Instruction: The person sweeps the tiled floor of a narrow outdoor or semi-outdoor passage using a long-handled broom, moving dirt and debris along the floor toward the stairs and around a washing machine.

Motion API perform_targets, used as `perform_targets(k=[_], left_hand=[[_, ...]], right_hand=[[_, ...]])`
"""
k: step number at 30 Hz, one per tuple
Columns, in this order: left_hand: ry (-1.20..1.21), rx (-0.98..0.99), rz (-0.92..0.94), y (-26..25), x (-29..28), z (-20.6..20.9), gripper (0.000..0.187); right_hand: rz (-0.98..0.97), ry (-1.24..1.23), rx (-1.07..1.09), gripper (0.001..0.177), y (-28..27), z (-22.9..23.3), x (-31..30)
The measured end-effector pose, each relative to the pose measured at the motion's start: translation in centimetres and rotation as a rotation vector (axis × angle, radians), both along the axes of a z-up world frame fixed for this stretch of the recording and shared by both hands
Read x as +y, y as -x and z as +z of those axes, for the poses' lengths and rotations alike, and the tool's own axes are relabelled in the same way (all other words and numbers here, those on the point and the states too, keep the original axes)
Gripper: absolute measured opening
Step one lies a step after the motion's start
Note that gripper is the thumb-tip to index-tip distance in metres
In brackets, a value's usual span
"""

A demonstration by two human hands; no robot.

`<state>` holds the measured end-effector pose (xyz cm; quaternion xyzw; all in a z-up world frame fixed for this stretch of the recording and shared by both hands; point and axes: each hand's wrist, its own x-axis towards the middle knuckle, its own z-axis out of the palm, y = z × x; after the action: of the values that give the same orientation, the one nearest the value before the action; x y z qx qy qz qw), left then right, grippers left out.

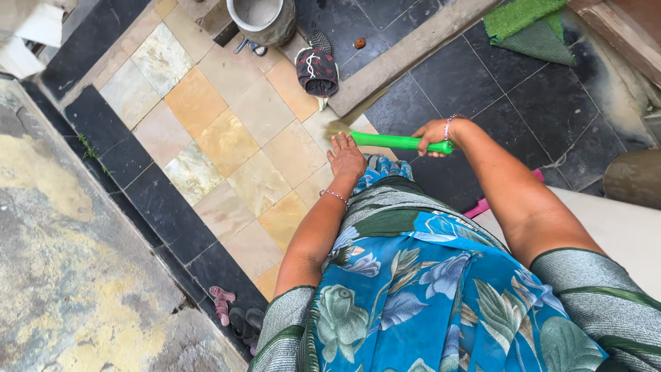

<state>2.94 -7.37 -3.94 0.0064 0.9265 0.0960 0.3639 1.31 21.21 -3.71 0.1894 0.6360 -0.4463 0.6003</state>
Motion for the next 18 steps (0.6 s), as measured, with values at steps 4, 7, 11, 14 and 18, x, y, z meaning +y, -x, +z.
perform_targets(k=[4, 7, 11, 14, 18], left_hand=[[-0.013, 0.015, -0.092, 1.0, -0.1, 0.0, 0.067], [-0.049, 0.046, -0.203, 1.7, 0.1, 0.3, 0.066], [-0.051, 0.045, -0.392, 2.2, 0.6, 1.8, 0.070], [-0.082, 0.086, -0.471, 1.2, 0.6, 1.9, 0.067], [-0.115, 0.037, -0.575, -0.6, 2.0, 1.9, 0.067]], right_hand=[[-0.024, 0.028, -0.020, 0.077, -1.7, 2.9, 1.2], [-0.157, 0.007, 0.009, 0.079, -5.5, 5.3, 5.6], [-0.432, 0.044, 0.103, 0.085, -14.5, 7.8, 9.8], [-0.661, -0.024, 0.161, 0.086, -22.9, 7.8, 9.7], [-1.016, -0.039, 0.250, 0.086, -33.3, 6.8, 6.8]])
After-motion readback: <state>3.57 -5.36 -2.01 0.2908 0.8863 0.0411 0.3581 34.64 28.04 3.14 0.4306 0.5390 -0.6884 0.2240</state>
